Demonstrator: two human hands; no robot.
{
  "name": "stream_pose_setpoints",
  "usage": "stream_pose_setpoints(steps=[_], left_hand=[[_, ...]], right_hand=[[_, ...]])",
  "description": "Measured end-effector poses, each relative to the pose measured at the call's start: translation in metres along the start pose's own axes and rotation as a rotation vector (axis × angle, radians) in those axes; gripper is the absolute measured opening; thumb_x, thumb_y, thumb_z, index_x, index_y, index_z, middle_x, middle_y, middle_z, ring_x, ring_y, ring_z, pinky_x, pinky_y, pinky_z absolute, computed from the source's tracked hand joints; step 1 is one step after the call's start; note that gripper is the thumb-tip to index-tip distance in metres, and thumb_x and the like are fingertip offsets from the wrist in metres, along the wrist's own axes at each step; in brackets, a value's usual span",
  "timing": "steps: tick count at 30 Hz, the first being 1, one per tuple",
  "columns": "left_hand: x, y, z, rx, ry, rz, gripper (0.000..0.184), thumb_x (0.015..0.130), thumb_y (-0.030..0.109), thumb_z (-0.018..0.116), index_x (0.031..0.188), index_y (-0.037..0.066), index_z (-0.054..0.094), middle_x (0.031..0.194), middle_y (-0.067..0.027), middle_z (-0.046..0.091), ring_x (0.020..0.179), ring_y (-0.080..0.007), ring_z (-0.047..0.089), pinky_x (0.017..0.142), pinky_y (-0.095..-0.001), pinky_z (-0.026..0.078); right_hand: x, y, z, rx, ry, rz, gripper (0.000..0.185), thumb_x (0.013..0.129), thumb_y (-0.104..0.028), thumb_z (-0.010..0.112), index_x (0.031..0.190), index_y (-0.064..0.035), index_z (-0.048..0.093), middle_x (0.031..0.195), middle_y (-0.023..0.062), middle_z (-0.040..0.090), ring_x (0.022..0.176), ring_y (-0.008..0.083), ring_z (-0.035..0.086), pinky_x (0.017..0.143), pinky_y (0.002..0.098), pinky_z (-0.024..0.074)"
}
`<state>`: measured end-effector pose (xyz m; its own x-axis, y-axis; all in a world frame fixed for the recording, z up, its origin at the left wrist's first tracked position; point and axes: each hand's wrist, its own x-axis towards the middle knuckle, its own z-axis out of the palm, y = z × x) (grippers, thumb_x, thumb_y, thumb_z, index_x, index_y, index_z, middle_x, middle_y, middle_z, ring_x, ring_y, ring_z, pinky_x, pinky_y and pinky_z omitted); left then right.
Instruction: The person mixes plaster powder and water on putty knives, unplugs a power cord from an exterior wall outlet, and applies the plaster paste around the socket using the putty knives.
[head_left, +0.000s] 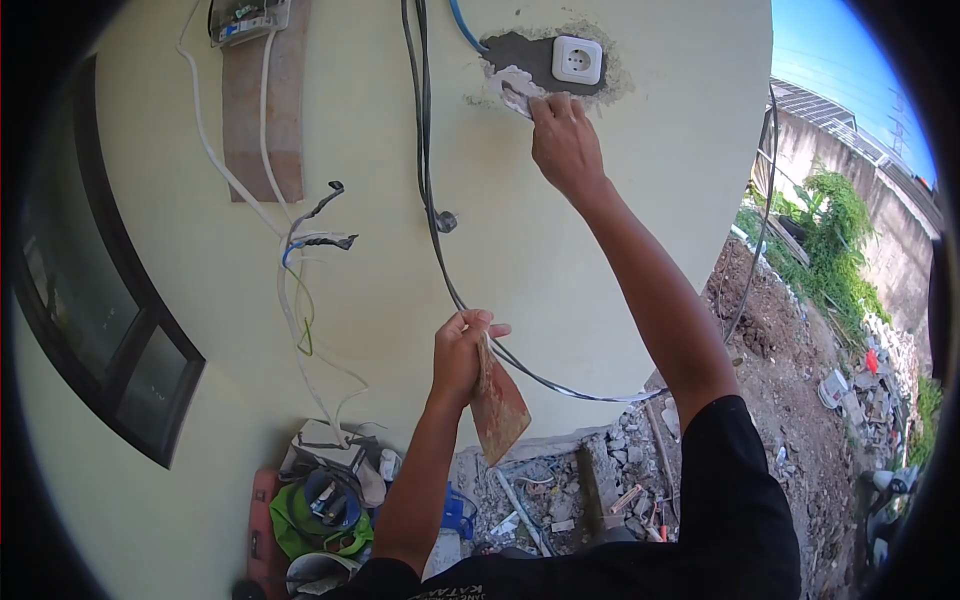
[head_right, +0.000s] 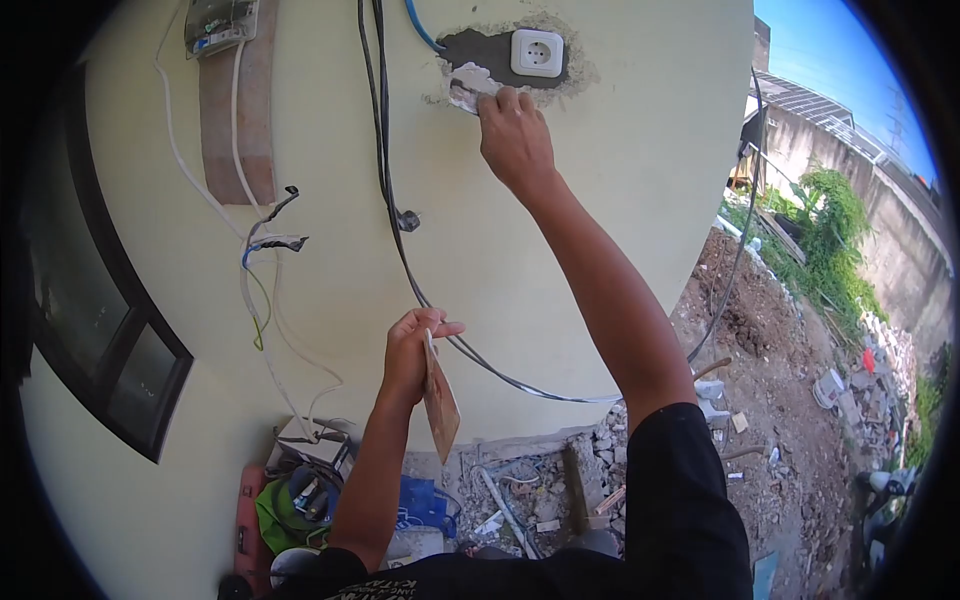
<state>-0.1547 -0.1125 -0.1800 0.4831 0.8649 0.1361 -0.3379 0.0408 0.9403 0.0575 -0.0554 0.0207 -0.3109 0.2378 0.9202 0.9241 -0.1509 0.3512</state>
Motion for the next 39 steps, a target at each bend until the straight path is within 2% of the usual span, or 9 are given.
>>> stream_pose_setpoints(steps=[1,3,8,10,15,22,24,27,39], left_hand=[[-0.012,-0.026,-0.013,0.011,0.016,-0.033,0.026,0.091,0.025,0.052,0.101,0.001,0.054,0.089,-0.0167,0.069,0.075,-0.0139,0.060,0.074,-0.0267,0.041],[-0.038,-0.062,-0.036,-0.047,0.051,-0.219,0.026,0.091,0.025,0.055,0.100,0.000,0.053,0.087,-0.0175,0.069,0.080,-0.0148,0.059,0.085,-0.0291,0.040],[-0.101,-0.147,-0.102,-0.175,0.220,-0.453,0.024,0.093,0.021,0.051,0.101,-0.002,0.051,0.086,-0.0182,0.068,0.080,-0.0198,0.063,0.079,-0.0298,0.042],[-0.117,-0.168,-0.125,-0.166,0.278,-0.521,0.022,0.093,0.024,0.048,0.100,0.004,0.049,0.086,-0.0201,0.066,0.035,-0.0098,0.038,0.031,-0.0255,0.030],[-0.123,-0.181,-0.162,-0.179,0.289,-0.585,0.030,0.094,0.032,0.050,0.102,0.004,0.048,0.087,-0.0198,0.067,0.034,-0.0092,0.034,0.032,-0.0253,0.030],[-0.106,-0.163,-0.180,-0.186,0.283,-0.526,0.036,0.094,0.036,0.049,0.104,0.002,0.046,0.088,-0.0207,0.066,0.034,-0.0087,0.035,0.032,-0.0247,0.032],[-0.104,-0.163,-0.178,-0.145,0.315,-0.556,0.035,0.095,0.032,0.047,0.108,0.000,0.050,0.087,-0.0182,0.068,0.047,-0.0117,0.045,0.045,-0.0254,0.034],[-0.108,-0.166,-0.173,-0.154,0.327,-0.565,0.035,0.095,0.036,0.048,0.104,0.002,0.047,0.087,-0.0212,0.066,0.033,-0.0092,0.036,0.032,-0.0243,0.033],[-0.122,-0.167,-0.188,-0.108,0.383,-0.607,0.030,0.094,0.031,0.047,0.103,0.003,0.050,0.084,-0.0159,0.069,0.043,-0.0113,0.043,0.041,-0.0256,0.034]], right_hand=[[0.005,-0.001,0.008,-0.001,-0.005,-0.002,0.013,0.077,-0.005,0.055,0.090,-0.0029,0.057,0.088,0.0101,0.054,0.080,0.0263,0.056,0.065,0.0377,0.0477],[0.015,-0.004,0.024,-0.127,-0.087,-0.031,0.029,0.081,-0.006,0.053,0.110,-0.0040,0.055,0.102,0.0105,0.053,0.090,0.0266,0.052,0.076,0.0367,0.0459],[0.021,-0.001,0.072,-0.215,0.040,-0.062,0.027,0.079,-0.009,0.053,0.106,-0.0043,0.058,0.100,0.0089,0.053,0.091,0.0243,0.052,0.075,0.0361,0.0454],[0.020,0.001,0.086,-0.230,0.086,-0.116,0.025,0.077,-0.011,0.054,0.101,-0.0043,0.059,0.098,0.0088,0.053,0.091,0.0234,0.052,0.073,0.0358,0.0456],[-0.003,-0.008,0.055,-0.042,-0.143,-0.128,0.028,0.078,-0.009,0.053,0.105,-0.0049,0.059,0.096,0.0087,0.054,0.092,0.0238,0.052,0.075,0.0356,0.0442],[0.033,0.015,0.064,-0.153,0.117,-0.088,0.021,0.078,-0.010,0.053,0.098,-0.0045,0.059,0.095,0.0075,0.056,0.088,0.0238,0.052,0.075,0.0347,0.0439],[0.030,0.006,0.069,-0.153,0.068,-0.063,0.019,0.078,-0.009,0.053,0.095,-0.0042,0.060,0.094,0.0076,0.056,0.089,0.0236,0.052,0.076,0.0346,0.0439],[0.011,-0.012,0.068,-0.116,0.027,-0.048,0.014,0.078,-0.008,0.054,0.089,-0.0045,0.060,0.092,0.0082,0.057,0.091,0.0238,0.053,0.076,0.0352,0.0440],[-0.005,0.036,0.076,-0.327,0.126,-0.097,0.038,0.079,-0.011,0.054,0.117,-0.0021,0.055,0.102,0.0100,0.051,0.089,0.0252,0.050,0.076,0.0356,0.0438]])
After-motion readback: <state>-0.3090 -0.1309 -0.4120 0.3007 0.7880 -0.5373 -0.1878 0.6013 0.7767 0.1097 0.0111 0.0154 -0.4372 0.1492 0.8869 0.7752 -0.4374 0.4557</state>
